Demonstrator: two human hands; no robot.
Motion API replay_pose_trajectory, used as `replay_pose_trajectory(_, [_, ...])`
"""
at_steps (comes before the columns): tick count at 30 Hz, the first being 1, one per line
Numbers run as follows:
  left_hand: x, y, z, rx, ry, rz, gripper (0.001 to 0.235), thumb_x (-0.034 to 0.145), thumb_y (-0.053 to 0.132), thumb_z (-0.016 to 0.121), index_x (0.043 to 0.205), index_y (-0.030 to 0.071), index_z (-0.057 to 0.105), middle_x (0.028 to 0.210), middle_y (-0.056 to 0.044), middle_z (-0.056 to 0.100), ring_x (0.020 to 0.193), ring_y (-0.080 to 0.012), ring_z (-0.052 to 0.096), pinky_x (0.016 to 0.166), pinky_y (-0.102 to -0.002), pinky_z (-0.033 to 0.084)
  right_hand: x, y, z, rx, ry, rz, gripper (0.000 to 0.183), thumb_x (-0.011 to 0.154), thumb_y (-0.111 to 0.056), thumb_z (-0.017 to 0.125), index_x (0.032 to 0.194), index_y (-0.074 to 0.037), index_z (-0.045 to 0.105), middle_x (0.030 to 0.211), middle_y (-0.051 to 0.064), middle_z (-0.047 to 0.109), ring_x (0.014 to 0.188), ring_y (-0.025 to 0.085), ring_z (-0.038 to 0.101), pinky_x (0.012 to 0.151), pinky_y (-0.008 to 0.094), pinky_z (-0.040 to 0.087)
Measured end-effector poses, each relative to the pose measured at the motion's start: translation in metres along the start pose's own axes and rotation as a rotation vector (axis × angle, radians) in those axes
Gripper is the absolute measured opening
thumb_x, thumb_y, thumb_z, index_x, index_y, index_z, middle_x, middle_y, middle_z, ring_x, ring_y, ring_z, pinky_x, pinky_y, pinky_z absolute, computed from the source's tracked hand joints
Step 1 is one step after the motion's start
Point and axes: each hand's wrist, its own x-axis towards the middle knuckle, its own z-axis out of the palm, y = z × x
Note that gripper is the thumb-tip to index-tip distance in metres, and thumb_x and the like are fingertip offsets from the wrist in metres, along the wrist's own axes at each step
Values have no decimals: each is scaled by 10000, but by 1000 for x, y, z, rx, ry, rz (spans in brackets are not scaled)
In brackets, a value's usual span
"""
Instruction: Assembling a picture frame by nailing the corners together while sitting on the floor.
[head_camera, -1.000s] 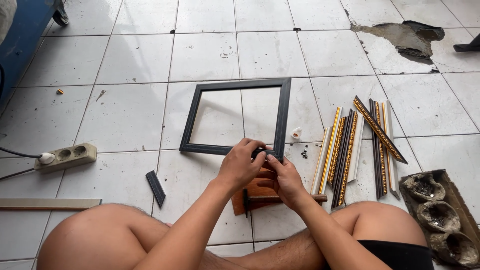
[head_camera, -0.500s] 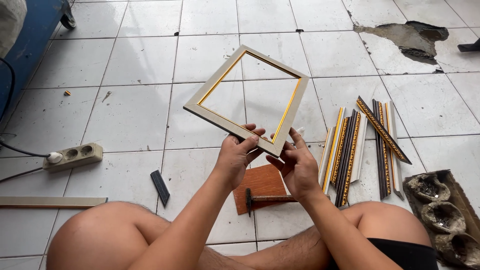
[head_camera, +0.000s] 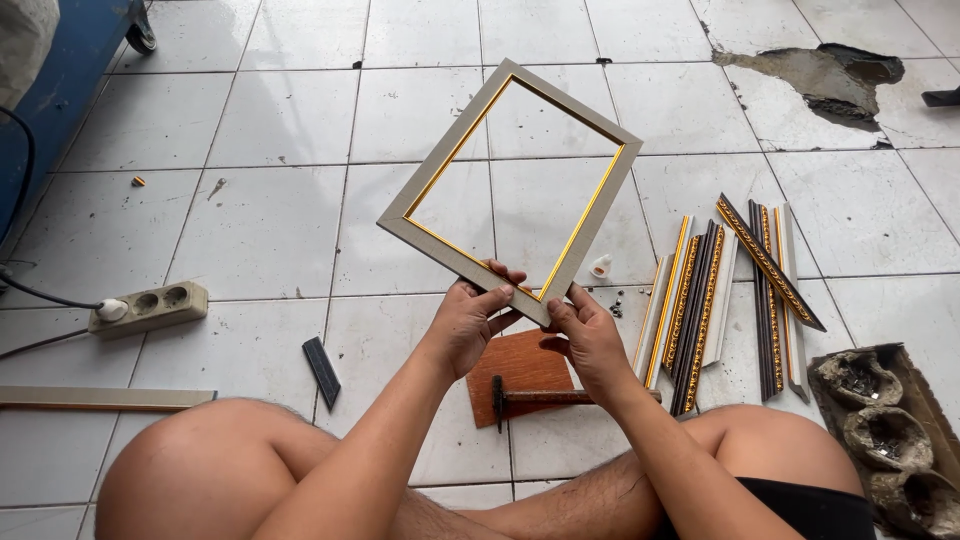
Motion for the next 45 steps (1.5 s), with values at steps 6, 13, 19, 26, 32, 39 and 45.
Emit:
replay_pose_trajectory(6, [2,4,13,423,-21,276,192,810,82,586,965,144,490,947,-58,615,925,-222,580,802,-400,522,-15,-16,25,-402,-38,-2,697,797,-254,611,1365,-70,252,948,124,647,689,156,574,619,281,507])
replay_pose_trajectory(13, [-15,7,29,968,-111,409,448,806,143,607,1235,180,483,1042,-120,609,961,-324,586,787,-429,516,-7,32,18,-546,37,2,347,897,-259,471,1186,-74,519,865,125,667,752,197,644,663,299,544])
replay_pose_trajectory(19, [-1,-1,13,1029,-75,222,353,887,200,429,1230,207,516,1057,-80,624,957,-281,603,772,-390,519,-6,40,16,-79,-62,166,333,895,-280,479,1111,-49,587,868,113,670,821,197,619,708,331,526])
replay_pose_trajectory(26, [-3,13,15,869,205,204,294,849,135,440,1108,106,576,1008,-80,643,964,-277,595,784,-390,503,-13,20,23,9,-149,267,268,873,-327,512,946,-99,631,803,41,683,794,132,597,720,295,462])
replay_pose_trajectory(32, [4,7,-5,1224,165,159,258,802,128,500,1037,142,604,1008,-57,610,995,-260,556,761,-369,506,-5,27,20,-6,-179,270,279,886,-331,486,941,-101,633,792,38,688,784,124,597,708,284,464])
replay_pose_trajectory(39, [13,-7,-18,1852,-138,270,354,771,62,588,1095,204,589,1059,-12,602,1078,-249,497,786,-385,493,5,31,15,-186,-93,322,346,868,-394,524,901,-64,622,719,83,656,619,144,594,423,207,457])
replay_pose_trajectory(45, [12,-13,-24,1769,-139,379,319,795,17,565,1072,172,599,1014,-28,609,1052,-238,509,758,-337,521,18,32,-12,-468,56,216,385,849,-410,562,827,-40,662,551,107,613,440,151,576,297,209,412])
